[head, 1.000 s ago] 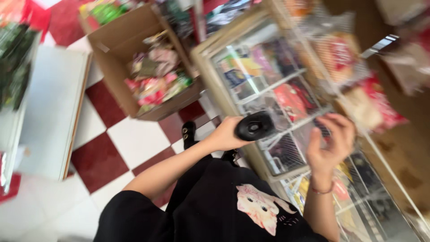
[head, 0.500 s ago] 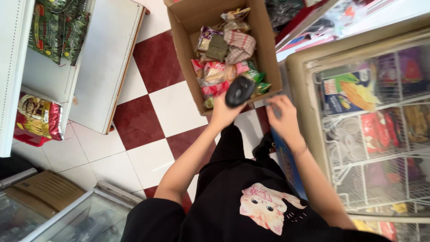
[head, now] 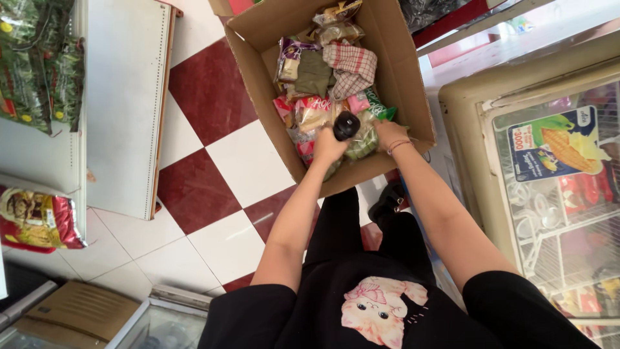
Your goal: The person picks up bread packages from a cardboard box, scans them using a handheld scanner, and places them onto a wire shelf.
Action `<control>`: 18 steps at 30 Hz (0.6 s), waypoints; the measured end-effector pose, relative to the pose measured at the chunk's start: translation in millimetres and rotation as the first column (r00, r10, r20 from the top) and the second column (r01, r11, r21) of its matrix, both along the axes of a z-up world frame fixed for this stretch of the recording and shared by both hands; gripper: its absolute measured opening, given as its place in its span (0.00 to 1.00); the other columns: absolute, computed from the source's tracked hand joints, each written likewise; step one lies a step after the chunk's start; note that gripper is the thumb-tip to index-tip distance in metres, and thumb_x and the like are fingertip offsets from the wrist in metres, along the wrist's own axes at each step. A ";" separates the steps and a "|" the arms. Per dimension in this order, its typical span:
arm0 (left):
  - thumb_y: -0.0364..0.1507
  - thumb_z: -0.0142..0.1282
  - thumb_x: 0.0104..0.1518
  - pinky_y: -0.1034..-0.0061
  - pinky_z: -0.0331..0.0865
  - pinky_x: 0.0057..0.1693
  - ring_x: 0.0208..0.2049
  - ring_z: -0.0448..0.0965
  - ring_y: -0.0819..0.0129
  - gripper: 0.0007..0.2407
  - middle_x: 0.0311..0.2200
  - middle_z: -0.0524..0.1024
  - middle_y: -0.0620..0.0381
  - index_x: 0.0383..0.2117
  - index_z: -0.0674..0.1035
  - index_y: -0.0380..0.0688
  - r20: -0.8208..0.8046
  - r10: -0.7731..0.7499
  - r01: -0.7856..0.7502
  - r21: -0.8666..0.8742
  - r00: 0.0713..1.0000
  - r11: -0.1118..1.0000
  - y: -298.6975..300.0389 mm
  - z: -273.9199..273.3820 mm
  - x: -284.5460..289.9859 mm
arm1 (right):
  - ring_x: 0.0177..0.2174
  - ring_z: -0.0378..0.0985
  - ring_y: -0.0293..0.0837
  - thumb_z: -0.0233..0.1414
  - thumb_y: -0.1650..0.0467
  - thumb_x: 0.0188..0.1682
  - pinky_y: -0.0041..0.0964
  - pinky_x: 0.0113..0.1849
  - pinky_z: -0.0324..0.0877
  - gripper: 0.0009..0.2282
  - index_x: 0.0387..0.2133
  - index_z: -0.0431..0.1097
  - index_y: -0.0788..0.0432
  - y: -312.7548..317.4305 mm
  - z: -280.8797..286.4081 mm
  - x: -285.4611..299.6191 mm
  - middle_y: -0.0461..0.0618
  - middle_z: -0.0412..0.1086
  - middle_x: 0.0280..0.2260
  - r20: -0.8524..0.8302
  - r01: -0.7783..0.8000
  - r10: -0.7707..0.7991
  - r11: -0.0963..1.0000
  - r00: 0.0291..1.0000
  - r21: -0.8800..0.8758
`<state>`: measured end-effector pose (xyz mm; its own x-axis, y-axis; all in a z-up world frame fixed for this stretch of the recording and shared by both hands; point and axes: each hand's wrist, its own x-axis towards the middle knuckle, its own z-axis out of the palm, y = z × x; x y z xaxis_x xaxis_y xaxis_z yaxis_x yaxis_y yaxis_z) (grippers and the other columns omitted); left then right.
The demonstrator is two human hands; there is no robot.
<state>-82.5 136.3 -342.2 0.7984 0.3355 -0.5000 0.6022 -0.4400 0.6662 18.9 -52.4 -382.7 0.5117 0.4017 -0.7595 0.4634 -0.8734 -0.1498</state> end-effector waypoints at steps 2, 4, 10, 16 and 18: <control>0.37 0.73 0.39 0.59 0.76 0.46 0.39 0.83 0.45 0.18 0.33 0.82 0.37 0.34 0.84 0.38 -0.056 -0.045 0.044 -0.027 0.997 0.999 0.8 -8.2 2.3 | 0.52 0.73 0.60 0.69 0.71 0.32 0.52 0.50 0.72 0.36 0.58 0.63 0.51 1.6 -7.7 -0.7 0.58 0.66 0.54 -0.020 -0.005 0.006 1.000 1.000 0.025; 0.37 0.72 0.38 0.59 0.75 0.46 0.40 0.83 0.46 0.19 0.34 0.82 0.38 0.34 0.85 0.39 -0.114 -0.090 0.084 -0.055 0.989 0.995 2.8 -16.5 2.0 | 0.53 0.70 0.60 0.73 0.74 0.21 0.48 0.51 0.70 0.39 0.52 0.66 0.49 2.9 -12.2 -3.0 0.54 0.65 0.54 0.043 -0.012 0.006 0.989 0.999 0.146; 0.37 0.71 0.37 0.62 0.77 0.45 0.37 0.85 0.50 0.17 0.31 0.83 0.40 0.32 0.86 0.40 -0.035 -0.139 0.132 -0.145 0.990 0.981 14.6 -51.6 -1.2 | 0.48 0.74 0.56 0.72 0.67 0.23 0.47 0.47 0.72 0.31 0.44 0.72 0.54 -6.4 -8.2 15.1 0.52 0.75 0.44 -0.005 -0.079 0.082 0.970 0.997 0.231; 0.34 0.72 0.40 0.67 0.76 0.44 0.34 0.86 0.59 0.16 0.29 0.83 0.45 0.34 0.86 0.38 0.120 0.011 0.013 -0.198 0.993 0.980 38.1 -37.3 -7.2 | 0.33 0.79 0.47 0.69 0.66 0.32 0.41 0.38 0.74 0.26 0.44 0.72 0.64 -23.2 35.0 32.2 0.56 0.75 0.31 -0.213 0.301 -0.212 0.699 0.954 0.648; 0.28 0.71 0.46 0.70 0.75 0.45 0.36 0.83 0.62 0.14 0.33 0.85 0.51 0.38 0.84 0.36 0.243 0.164 -0.038 -0.452 0.956 0.891 40.5 -14.3 -10.4 | 0.32 0.78 0.45 0.68 0.67 0.35 0.40 0.35 0.73 0.24 0.45 0.71 0.64 -35.4 60.1 27.4 0.56 0.74 0.32 -0.319 0.468 -0.342 0.632 0.884 0.618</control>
<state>-92.9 176.7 -356.5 0.8960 0.2182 -0.3867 0.3986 -0.0116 0.9171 46.3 -87.8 -322.5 0.6476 0.6067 -0.4611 0.0025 -0.6068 -0.7949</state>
